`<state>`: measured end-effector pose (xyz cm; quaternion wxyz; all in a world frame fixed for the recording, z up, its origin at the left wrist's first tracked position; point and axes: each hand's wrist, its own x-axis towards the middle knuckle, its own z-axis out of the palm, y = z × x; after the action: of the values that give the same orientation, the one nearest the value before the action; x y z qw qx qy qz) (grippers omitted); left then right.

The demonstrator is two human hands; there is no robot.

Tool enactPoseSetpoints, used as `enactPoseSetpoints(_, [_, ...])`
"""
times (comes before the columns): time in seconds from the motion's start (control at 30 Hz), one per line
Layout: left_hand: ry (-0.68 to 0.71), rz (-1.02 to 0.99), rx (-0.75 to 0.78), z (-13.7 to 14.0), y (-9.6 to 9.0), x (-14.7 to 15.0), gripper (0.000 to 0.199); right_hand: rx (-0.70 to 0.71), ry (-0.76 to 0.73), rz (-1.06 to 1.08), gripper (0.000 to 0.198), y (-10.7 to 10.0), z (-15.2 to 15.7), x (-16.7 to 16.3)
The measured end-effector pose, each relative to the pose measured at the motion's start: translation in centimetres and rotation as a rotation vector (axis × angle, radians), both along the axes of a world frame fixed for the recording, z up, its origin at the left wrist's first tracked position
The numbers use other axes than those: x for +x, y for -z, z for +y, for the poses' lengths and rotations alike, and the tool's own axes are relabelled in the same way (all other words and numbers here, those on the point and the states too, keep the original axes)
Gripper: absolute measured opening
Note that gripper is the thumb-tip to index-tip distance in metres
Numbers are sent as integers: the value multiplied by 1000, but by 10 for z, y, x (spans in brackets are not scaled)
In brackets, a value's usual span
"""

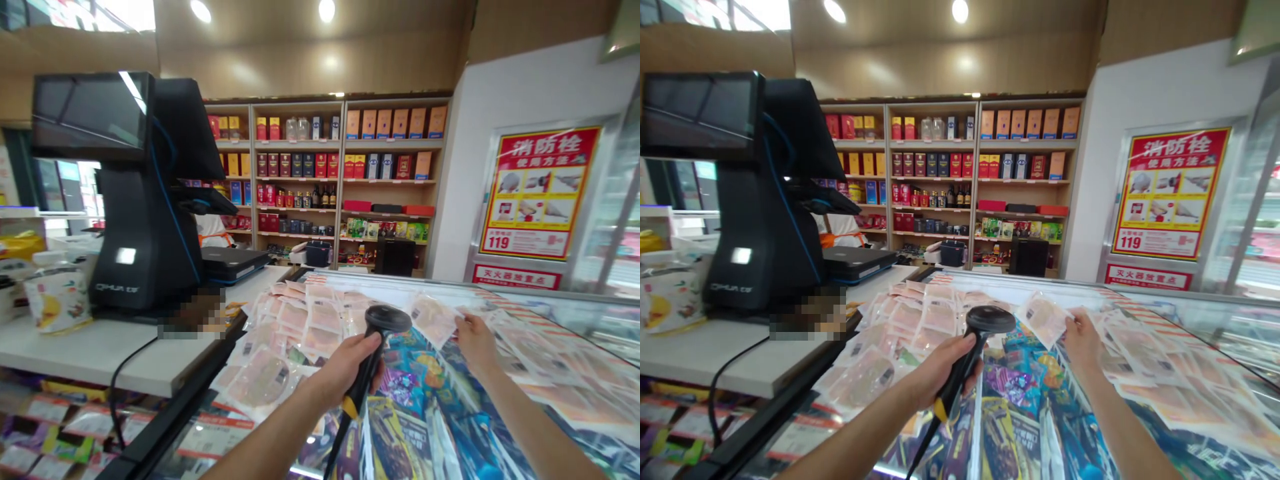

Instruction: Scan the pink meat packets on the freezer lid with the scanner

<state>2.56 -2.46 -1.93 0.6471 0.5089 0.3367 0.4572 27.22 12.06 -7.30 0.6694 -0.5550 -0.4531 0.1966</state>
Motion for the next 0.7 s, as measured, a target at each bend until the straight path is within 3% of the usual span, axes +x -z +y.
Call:
enactPoseSetpoints(0.13, [7, 20, 0, 2, -3, 7, 31, -58, -64, 64, 31, -1, -6, 3])
enactPoseSetpoints(0.37, [-37, 34, -24, 2, -5, 8, 29, -110, 12, -115, 35, -3, -6, 3])
enactPoseSetpoints(0.7, [51, 58, -38, -1, -3, 6, 28, -114, 20, -180, 38, -2, -6, 3])
